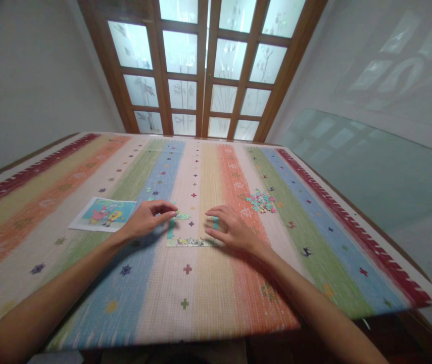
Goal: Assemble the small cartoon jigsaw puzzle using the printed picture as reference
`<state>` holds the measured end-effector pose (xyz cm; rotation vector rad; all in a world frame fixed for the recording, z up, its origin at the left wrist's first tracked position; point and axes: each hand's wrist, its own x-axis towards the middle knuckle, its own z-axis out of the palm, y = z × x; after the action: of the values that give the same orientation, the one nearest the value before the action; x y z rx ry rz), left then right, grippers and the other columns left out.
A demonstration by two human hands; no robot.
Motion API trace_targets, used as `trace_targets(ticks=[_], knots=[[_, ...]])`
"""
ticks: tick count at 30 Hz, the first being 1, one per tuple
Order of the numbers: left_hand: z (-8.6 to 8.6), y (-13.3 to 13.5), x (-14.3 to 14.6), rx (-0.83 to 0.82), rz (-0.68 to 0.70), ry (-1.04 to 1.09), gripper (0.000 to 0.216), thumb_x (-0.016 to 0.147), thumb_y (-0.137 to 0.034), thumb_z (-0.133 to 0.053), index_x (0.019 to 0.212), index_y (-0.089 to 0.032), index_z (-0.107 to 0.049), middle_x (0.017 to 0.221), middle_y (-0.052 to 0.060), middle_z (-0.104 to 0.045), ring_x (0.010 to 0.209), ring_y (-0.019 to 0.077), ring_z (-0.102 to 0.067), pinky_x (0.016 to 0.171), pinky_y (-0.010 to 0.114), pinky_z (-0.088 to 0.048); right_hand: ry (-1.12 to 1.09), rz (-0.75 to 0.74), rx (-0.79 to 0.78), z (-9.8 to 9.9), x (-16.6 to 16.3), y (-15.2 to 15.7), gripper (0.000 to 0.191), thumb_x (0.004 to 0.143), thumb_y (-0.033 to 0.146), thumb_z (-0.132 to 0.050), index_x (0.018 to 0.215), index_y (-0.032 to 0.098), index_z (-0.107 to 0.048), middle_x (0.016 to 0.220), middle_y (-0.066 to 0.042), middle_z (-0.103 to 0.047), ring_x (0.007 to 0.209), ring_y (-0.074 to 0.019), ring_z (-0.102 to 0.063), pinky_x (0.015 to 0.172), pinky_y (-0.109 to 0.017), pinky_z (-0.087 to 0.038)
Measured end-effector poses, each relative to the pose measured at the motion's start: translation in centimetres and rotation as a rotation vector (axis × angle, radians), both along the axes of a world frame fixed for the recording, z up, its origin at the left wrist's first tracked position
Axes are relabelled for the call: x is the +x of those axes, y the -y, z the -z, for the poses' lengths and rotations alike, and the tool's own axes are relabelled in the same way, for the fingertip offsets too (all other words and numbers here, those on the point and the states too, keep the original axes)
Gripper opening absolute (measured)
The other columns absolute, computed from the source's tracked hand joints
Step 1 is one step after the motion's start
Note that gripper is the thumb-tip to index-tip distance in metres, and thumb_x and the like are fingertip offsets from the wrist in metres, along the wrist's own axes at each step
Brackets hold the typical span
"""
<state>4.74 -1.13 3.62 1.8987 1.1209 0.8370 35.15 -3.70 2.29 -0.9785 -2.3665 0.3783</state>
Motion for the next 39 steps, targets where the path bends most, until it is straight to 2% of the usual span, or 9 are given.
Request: trace_targets(ticks=[5, 9, 16, 21, 24, 29, 33, 36, 39], knots=[[0.1, 0.9, 1.0, 0.009, 0.01, 0.004, 0.029, 0.088, -0.043, -0.062, 0.097, -0.019, -0.075, 0.096, 0.009, -0.078, 0.087, 0.0216, -0.068, 0.085, 0.04, -0.054, -0.026, -0.092, 0.125, -1.1, -3.5, -0.6, 0.033, 0.097, 0.037, -0.063, 0.127, 0.024, -0.064, 0.116, -0.012, -0.071, 0.109, -0.027, -0.065, 0.094, -0.048, -0.055], [0.5, 1.1, 1.3, 0.002, -0.004, 0.037, 0.028, 0.088, -0.043, -0.064, 0.099, -0.02, -0.074, 0.098, 0.009, -0.077, 0.086, 0.0212, -0.068, 0.083, 0.039, -0.054, -0.036, -0.141, 0.187, -1.2, -5.0, -1.4, 0.032, 0.097, 0.039, -0.063, 0.125, 0.023, -0.064, 0.112, -0.011, -0.072, 0.104, -0.0265, -0.065, 0.089, -0.047, -0.056], [0.8, 1.0, 1.5, -0.037, -0.013, 0.081, 0.031, 0.086, -0.043, -0.065, 0.101, -0.018, -0.072, 0.1, 0.011, -0.077, 0.089, 0.0215, -0.069, 0.084, 0.039, -0.055, -0.041, -0.157, 0.207, -0.8, -5.9, -2.0, 0.02, 0.098, 0.032, -0.059, 0.112, 0.022, -0.069, 0.104, -0.01, -0.072, 0.099, -0.0258, -0.062, 0.087, -0.045, -0.054], [0.6, 0.6, 1.0, -0.042, 0.006, 0.058, 0.031, 0.086, -0.044, -0.065, 0.101, -0.017, -0.072, 0.099, 0.011, -0.077, 0.09, 0.022, -0.07, 0.085, 0.039, -0.056, -0.055, -0.157, 0.212, -0.4, -6.0, -2.9, 0.016, 0.097, 0.033, -0.058, 0.098, 0.024, -0.071, 0.097, -0.008, -0.07, 0.092, -0.024, -0.061, 0.083, -0.043, -0.054], [0.3, 0.1, 0.5, -0.03, -0.03, 0.035, 0.031, 0.087, -0.042, -0.064, 0.101, -0.016, -0.072, 0.098, 0.012, -0.076, 0.088, 0.0217, -0.07, 0.083, 0.037, -0.056, -0.061, -0.145, 0.197, 0.0, -6.0, -3.5, 0.014, 0.096, 0.032, -0.06, 0.094, 0.023, -0.07, 0.095, -0.007, -0.069, 0.091, -0.0233, -0.062, 0.083, -0.041, -0.053], [-0.4, -0.7, -1.0, 0.125, -0.07, -0.196, 0.025, 0.089, -0.035, -0.058, 0.099, -0.017, -0.072, 0.089, 0.008, -0.075, 0.078, 0.0196, -0.066, 0.079, 0.036, -0.054, 0.094, -0.119, 0.153, 0.0, -6.4, -3.6, 0.019, 0.089, 0.035, -0.069, 0.097, 0.019, -0.072, 0.096, -0.01, -0.067, 0.092, -0.0238, -0.059, 0.081, -0.038, -0.05], [-0.9, -1.6, -3.1, 0.328, -0.086, -0.445, 0.022, 0.085, -0.026, -0.055, 0.096, -0.016, -0.071, 0.094, 0.009, -0.072, 0.08, 0.0206, -0.063, 0.083, 0.037, -0.052, 0.197, -0.15, 0.067, 0.0, -7.1, -3.2, 0.018, 0.094, 0.034, -0.067, 0.099, 0.019, -0.075, 0.096, -0.009, -0.065, 0.091, -0.0214, -0.058, 0.08, -0.034, -0.046], [-1.0, -2.4, -5.0, 0.38, -0.055, -0.6, 0.021, 0.082, -0.023, -0.056, 0.095, -0.017, -0.071, 0.092, 0.008, -0.069, 0.084, 0.0223, -0.064, 0.086, 0.036, -0.05, 0.235, -0.15, 0.04, 0.3, -7.5, -3.0, 0.018, 0.095, 0.034, -0.066, 0.098, 0.02, -0.076, 0.097, -0.009, -0.065, 0.091, -0.0213, -0.057, 0.079, -0.033, -0.044], [-0.9, -3.0, -6.3, 0.351, -0.018, -0.708, 0.025, 0.077, -0.021, -0.056, 0.096, -0.017, -0.071, 0.09, 0.007, -0.068, 0.085, 0.0238, -0.064, 0.086, 0.035, -0.05, 0.246, -0.145, 0.036, 0.8, -7.8, -2.9, 0.017, 0.097, 0.031, -0.064, 0.099, 0.019, -0.075, 0.096, -0.009, -0.066, 0.091, -0.021, -0.057, 0.078, -0.032, -0.043]])
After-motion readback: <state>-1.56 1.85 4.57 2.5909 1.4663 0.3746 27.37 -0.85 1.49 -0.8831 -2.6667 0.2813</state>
